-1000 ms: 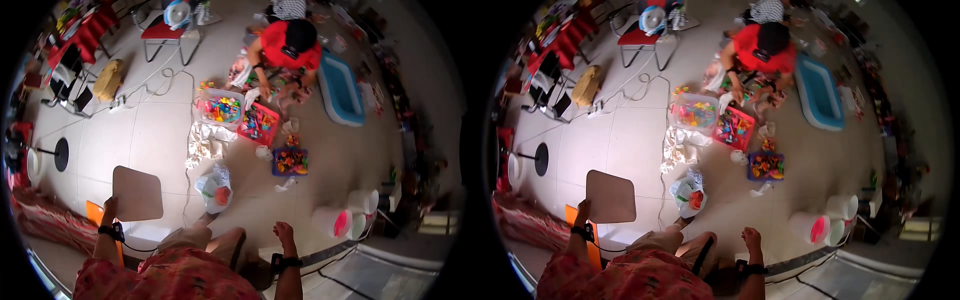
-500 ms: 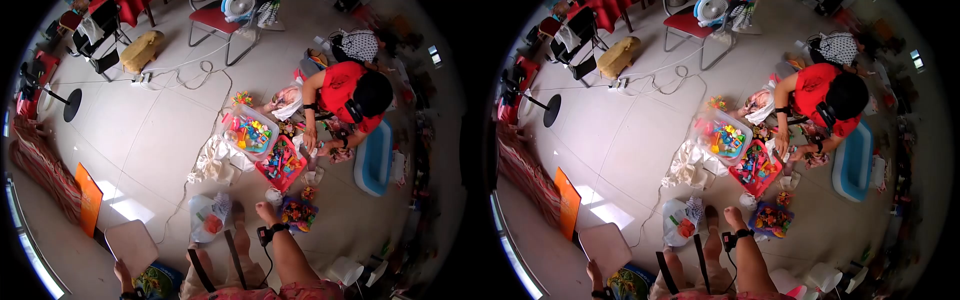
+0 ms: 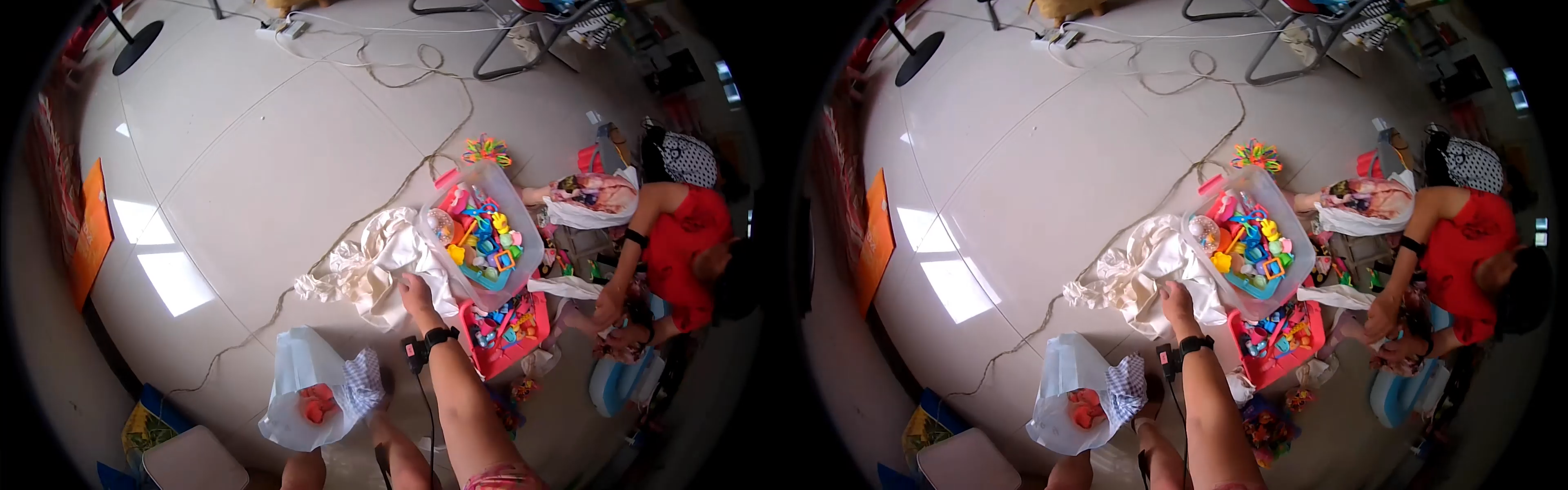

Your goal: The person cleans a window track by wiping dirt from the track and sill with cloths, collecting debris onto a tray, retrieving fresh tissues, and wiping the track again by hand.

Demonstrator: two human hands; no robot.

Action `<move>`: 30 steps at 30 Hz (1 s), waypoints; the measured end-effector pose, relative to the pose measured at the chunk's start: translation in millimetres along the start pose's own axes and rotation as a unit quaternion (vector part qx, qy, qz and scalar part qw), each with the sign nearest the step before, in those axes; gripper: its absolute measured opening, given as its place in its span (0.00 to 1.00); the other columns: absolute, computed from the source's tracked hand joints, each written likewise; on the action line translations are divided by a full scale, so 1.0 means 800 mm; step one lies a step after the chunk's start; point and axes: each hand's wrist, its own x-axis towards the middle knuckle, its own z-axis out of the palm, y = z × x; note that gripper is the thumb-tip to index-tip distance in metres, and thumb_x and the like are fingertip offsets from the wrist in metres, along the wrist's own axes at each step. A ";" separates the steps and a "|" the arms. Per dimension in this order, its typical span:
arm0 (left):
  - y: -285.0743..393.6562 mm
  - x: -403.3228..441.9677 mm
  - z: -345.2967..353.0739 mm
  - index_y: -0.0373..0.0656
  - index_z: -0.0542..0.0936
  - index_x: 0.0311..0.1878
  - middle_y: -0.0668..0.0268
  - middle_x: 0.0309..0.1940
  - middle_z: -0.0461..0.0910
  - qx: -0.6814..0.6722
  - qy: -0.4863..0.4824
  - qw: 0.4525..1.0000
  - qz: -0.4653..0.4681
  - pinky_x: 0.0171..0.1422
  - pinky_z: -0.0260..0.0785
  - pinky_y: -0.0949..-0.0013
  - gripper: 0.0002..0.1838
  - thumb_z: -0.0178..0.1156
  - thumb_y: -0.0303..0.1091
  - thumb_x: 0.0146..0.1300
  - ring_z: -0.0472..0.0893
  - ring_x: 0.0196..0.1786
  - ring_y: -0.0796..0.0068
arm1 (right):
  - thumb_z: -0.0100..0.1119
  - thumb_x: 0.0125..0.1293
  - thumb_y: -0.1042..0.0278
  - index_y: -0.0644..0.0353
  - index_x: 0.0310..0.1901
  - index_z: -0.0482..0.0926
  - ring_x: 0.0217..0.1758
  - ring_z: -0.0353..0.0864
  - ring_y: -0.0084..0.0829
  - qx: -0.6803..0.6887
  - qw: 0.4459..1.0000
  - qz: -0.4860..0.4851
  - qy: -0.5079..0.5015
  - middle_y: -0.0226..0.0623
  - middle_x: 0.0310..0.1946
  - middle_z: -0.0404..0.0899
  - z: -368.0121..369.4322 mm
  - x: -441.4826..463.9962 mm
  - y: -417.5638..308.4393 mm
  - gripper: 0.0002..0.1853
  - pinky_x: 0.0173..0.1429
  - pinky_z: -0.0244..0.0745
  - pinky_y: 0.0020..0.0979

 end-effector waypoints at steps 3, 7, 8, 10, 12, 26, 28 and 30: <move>0.094 0.045 0.122 0.37 0.73 0.47 0.59 0.42 0.76 -0.119 -0.031 0.992 0.032 0.49 0.68 0.69 0.14 0.50 0.28 0.57 0.75 0.43 0.71 | 0.58 0.54 0.66 0.63 0.42 0.75 0.42 0.76 0.43 0.027 0.999 -0.028 0.035 0.46 0.39 0.76 0.044 0.055 -0.004 0.14 0.48 0.71 0.36; 0.228 0.097 0.259 0.38 0.73 0.46 0.60 0.41 0.76 -0.275 -0.075 0.953 0.099 0.48 0.68 0.69 0.15 0.53 0.29 0.54 0.75 0.42 0.71 | 0.61 0.51 0.69 0.63 0.35 0.75 0.42 0.76 0.43 -0.061 0.997 -0.003 0.054 0.45 0.37 0.76 0.081 0.082 -0.017 0.11 0.46 0.71 0.39; 0.251 0.104 0.284 0.38 0.73 0.46 0.60 0.41 0.76 -0.309 -0.083 0.941 0.113 0.48 0.68 0.69 0.15 0.54 0.29 0.53 0.75 0.42 0.71 | 0.61 0.50 0.68 0.63 0.34 0.75 0.42 0.76 0.44 -0.147 0.985 0.053 0.067 0.45 0.36 0.77 0.089 0.079 -0.019 0.11 0.46 0.71 0.40; 0.282 0.115 0.322 0.38 0.73 0.45 0.60 0.40 0.76 -0.363 -0.097 0.917 0.134 0.48 0.68 0.69 0.16 0.55 0.30 0.51 0.75 0.41 0.71 | 0.59 0.51 0.68 0.62 0.33 0.74 0.43 0.76 0.46 -0.163 0.980 0.069 0.091 0.47 0.35 0.76 0.108 0.076 -0.005 0.09 0.46 0.71 0.42; 0.297 0.117 0.351 0.38 0.73 0.44 0.61 0.39 0.76 -0.402 -0.103 0.898 0.148 0.47 0.68 0.69 0.17 0.57 0.30 0.49 0.75 0.41 0.71 | 0.58 0.51 0.67 0.62 0.33 0.74 0.44 0.74 0.48 -0.109 0.990 0.084 -0.010 0.48 0.32 0.75 0.107 0.069 0.012 0.09 0.47 0.71 0.43; 0.295 0.126 0.381 0.40 0.73 0.40 0.63 0.35 0.75 -0.513 -0.090 0.834 0.180 0.45 0.68 0.69 0.23 0.67 0.32 0.37 0.76 0.37 0.70 | 0.47 0.57 0.77 0.65 0.34 0.68 0.29 0.69 0.25 0.249 0.921 0.089 0.285 0.32 0.25 0.69 -0.096 -0.074 -0.065 0.04 0.36 0.65 0.24; 0.296 0.129 0.384 0.41 0.73 0.39 0.64 0.35 0.75 -0.522 -0.082 0.828 0.184 0.44 0.68 0.69 0.24 0.69 0.33 0.35 0.76 0.37 0.70 | 0.48 0.57 0.75 0.64 0.35 0.69 0.31 0.69 0.24 0.365 0.854 0.193 0.318 0.33 0.27 0.70 -0.108 -0.079 -0.070 0.05 0.37 0.65 0.24; 0.296 0.130 0.386 0.41 0.73 0.39 0.64 0.34 0.75 -0.527 -0.080 0.825 0.188 0.44 0.68 0.69 0.25 0.70 0.33 0.33 0.76 0.36 0.70 | 0.51 0.58 0.70 0.64 0.36 0.70 0.34 0.69 0.24 0.367 0.873 0.196 0.256 0.33 0.30 0.71 -0.110 -0.074 -0.078 0.07 0.40 0.65 0.24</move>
